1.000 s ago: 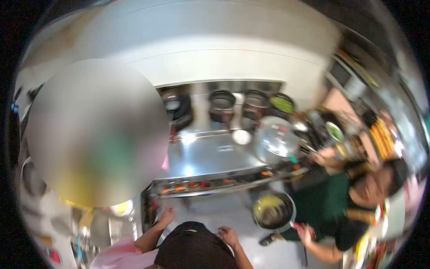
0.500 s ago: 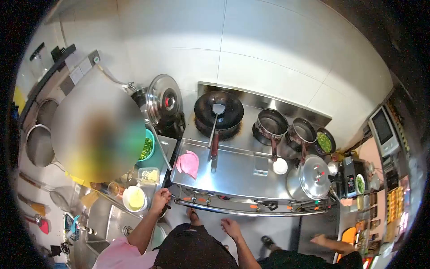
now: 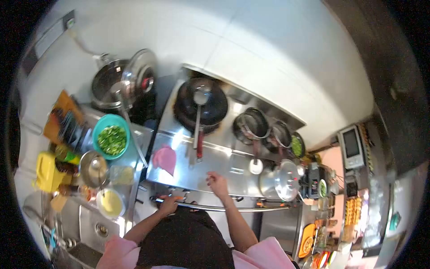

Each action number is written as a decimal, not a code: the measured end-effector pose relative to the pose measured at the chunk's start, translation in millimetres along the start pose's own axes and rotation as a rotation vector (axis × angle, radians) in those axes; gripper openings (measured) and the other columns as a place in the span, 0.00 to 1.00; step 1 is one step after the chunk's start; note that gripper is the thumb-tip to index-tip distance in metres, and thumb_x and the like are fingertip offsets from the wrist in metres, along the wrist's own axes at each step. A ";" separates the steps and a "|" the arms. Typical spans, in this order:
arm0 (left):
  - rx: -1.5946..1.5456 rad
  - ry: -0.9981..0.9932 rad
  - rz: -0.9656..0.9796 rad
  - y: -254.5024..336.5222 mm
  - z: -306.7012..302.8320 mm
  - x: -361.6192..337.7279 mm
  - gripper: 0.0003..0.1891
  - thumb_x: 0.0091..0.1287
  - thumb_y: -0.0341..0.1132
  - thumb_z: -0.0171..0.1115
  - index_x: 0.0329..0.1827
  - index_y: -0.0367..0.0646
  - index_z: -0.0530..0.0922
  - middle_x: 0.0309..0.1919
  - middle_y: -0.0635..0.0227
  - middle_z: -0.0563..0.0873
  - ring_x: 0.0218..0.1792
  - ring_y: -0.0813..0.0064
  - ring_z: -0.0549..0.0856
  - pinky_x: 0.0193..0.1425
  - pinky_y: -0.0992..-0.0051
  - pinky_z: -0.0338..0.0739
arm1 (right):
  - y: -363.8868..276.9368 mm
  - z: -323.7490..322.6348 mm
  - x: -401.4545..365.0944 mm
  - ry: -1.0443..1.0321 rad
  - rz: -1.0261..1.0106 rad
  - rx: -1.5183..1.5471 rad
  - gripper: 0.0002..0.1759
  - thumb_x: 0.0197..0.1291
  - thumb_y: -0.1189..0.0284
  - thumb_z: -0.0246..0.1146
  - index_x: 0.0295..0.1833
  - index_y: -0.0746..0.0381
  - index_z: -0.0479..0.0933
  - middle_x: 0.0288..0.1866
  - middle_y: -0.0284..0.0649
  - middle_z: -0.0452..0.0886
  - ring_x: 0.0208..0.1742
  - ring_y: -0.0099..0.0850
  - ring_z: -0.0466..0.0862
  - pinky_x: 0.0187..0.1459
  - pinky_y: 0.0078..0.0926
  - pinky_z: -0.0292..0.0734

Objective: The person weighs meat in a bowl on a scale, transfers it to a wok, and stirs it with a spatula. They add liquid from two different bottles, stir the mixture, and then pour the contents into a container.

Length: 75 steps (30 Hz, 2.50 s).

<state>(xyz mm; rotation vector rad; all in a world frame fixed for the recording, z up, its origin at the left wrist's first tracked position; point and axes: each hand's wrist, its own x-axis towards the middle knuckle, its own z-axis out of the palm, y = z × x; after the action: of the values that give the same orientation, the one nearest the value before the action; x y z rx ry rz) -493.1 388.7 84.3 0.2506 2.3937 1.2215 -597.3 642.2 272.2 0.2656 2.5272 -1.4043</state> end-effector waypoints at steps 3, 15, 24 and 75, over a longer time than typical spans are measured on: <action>-0.066 -0.006 0.043 -3.3 11.4 6.4 0.19 0.62 0.32 0.59 0.58 0.48 0.80 0.49 0.51 0.85 0.54 0.51 0.82 0.62 0.57 0.74 | 10.1 -4.0 -5.0 -0.042 0.034 -0.234 0.16 0.64 0.68 0.59 0.54 0.63 0.80 0.37 0.49 0.87 0.39 0.40 0.87 0.43 0.35 0.81; 0.272 -0.139 -0.146 22.6 18.2 47.6 0.17 0.64 0.39 0.59 0.51 0.41 0.81 0.48 0.50 0.85 0.52 0.50 0.83 0.58 0.54 0.75 | 201.0 -107.8 -9.0 0.316 0.534 0.669 0.20 0.67 0.62 0.57 0.57 0.64 0.75 0.39 0.50 0.85 0.32 0.41 0.86 0.32 0.37 0.84; 0.465 0.171 0.544 251.5 130.4 210.3 0.23 0.59 0.32 0.63 0.58 0.35 0.75 0.58 0.51 0.78 0.58 0.49 0.77 0.63 0.56 0.72 | 321.7 -216.8 82.4 0.356 0.589 0.934 0.23 0.70 0.59 0.56 0.60 0.64 0.68 0.38 0.49 0.82 0.32 0.39 0.85 0.33 0.37 0.85; 0.646 0.323 -0.299 268.1 281.1 154.8 0.44 0.66 0.51 0.61 0.77 0.38 0.49 0.67 0.56 0.67 0.65 0.54 0.69 0.68 0.61 0.70 | 593.5 -250.6 -573.1 0.050 0.688 -0.002 0.12 0.61 0.67 0.54 0.34 0.61 0.82 0.30 0.41 0.85 0.27 0.33 0.83 0.25 0.33 0.76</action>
<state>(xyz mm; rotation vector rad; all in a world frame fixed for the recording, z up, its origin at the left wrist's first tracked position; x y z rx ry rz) -511.0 805.7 109.0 -0.1263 2.9129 0.3483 81.5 1141.0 88.0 1.0560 2.1374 -1.1124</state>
